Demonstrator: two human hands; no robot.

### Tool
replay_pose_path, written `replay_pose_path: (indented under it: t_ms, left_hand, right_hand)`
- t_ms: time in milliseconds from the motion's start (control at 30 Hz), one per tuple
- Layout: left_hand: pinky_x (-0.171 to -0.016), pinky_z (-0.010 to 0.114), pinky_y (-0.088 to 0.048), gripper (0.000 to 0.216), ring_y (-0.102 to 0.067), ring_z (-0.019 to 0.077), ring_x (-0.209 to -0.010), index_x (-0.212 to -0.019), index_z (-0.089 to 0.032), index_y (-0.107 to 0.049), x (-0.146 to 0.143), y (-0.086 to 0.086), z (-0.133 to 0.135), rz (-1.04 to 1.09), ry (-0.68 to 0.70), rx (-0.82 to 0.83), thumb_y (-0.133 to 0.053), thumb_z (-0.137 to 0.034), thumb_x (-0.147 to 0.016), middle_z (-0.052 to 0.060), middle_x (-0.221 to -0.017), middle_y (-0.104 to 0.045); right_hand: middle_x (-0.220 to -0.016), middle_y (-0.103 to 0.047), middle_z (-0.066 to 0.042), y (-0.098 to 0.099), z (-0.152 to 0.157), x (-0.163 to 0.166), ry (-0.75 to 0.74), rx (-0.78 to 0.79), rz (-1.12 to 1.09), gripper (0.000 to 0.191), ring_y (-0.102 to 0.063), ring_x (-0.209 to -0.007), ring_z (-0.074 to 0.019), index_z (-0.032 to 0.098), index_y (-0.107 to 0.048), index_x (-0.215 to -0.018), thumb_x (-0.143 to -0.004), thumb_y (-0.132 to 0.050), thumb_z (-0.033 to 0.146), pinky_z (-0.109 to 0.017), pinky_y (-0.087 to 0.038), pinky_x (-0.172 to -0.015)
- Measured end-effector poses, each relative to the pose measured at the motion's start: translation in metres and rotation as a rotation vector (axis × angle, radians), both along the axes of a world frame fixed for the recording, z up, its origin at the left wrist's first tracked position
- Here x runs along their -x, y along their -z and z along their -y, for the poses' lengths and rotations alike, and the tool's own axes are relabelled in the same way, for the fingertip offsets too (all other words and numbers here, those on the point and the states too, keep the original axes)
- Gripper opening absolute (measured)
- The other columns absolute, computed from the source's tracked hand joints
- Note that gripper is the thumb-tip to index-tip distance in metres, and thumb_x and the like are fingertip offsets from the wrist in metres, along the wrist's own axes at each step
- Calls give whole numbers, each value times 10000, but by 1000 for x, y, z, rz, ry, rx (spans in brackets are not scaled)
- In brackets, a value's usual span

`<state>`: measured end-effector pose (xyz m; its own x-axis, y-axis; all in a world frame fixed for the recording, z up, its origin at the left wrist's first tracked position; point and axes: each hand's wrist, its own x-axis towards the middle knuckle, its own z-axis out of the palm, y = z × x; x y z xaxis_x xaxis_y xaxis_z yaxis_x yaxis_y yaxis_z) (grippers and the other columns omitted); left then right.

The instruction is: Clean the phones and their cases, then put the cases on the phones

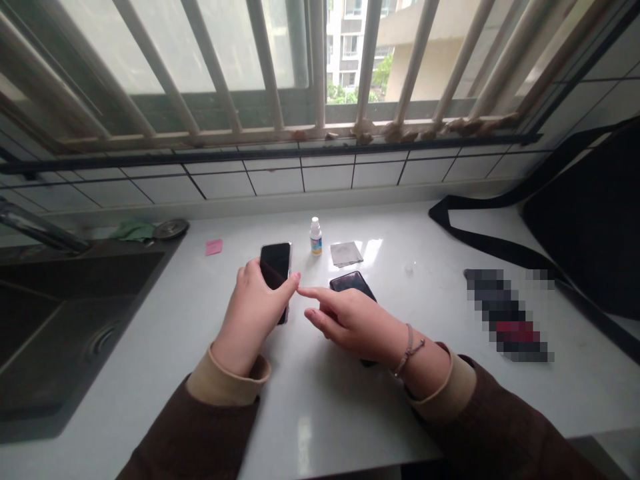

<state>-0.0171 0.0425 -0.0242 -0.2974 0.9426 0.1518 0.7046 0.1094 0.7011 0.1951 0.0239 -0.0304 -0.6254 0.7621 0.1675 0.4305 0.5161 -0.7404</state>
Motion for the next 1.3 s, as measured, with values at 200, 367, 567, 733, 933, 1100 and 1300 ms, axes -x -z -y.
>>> replay_pose_path:
  t_ms: [200,367,567,733,933,1100,1300]
  left_hand:
    - [-976,557,-536,542,-647,471,-1132,-1133,-159,-631,10,6,-5,-254,-21,58,-747,-591,-828,173,-1039,-601]
    - [-933,505,-570,608,-713,426,-1004,-1210,-79,-635,11,6,-5,-404,-74,187,-712,-573,-862,220,-1139,-601]
    - [-936,470,-577,651,-722,425,-1079,-1315,-2,-590,9,6,-5,-580,-117,284,-656,-526,-934,261,-1229,-592]
    - [-939,470,-576,717,-703,442,-1144,-1363,51,-554,10,10,-6,-626,-133,317,-634,-542,-969,296,-1245,-596]
    - [-951,476,-562,729,-693,438,-1134,-1370,55,-556,12,15,-6,-656,-137,300,-603,-553,-972,299,-1242,-609]
    - [-976,509,-528,722,-624,471,-1199,-1315,33,-609,15,18,-7,-696,-135,329,-534,-597,-971,305,-1229,-634]
    - [-1019,497,-487,737,-607,465,-1185,-1282,42,-639,18,22,-9,-704,-122,334,-512,-609,-960,312,-1213,-640]
  right_hand:
    - [-835,-785,-44,-2,1,-1,7,-43,65,415,-681,-751,-192,172,-661,-1471,-1103,-565,337,-303,-410,-694]
    - [-861,-804,-52,-1,1,-1,7,-85,95,393,-718,-789,-208,170,-677,-1448,-1105,-572,330,-309,-422,-703]
    - [-897,-823,-56,1,1,0,1,-109,131,362,-746,-822,-220,171,-702,-1411,-1103,-581,319,-318,-444,-728]
    - [-906,-828,-55,2,1,-1,-8,-121,142,338,-750,-814,-215,179,-720,-1381,-1097,-593,309,-316,-440,-723]
    - [-901,-826,-52,4,0,0,-10,-146,132,313,-745,-805,-204,190,-733,-1349,-1092,-597,304,-308,-440,-725]
    - [-890,-822,-50,5,0,-1,-6,-153,127,302,-742,-800,-199,193,-740,-1333,-1090,-599,302,-302,-442,-722]
    - [-897,-822,-53,5,1,-1,-5,-158,124,301,-746,-802,-206,185,-746,-1328,-1088,-602,296,-307,-445,-728]
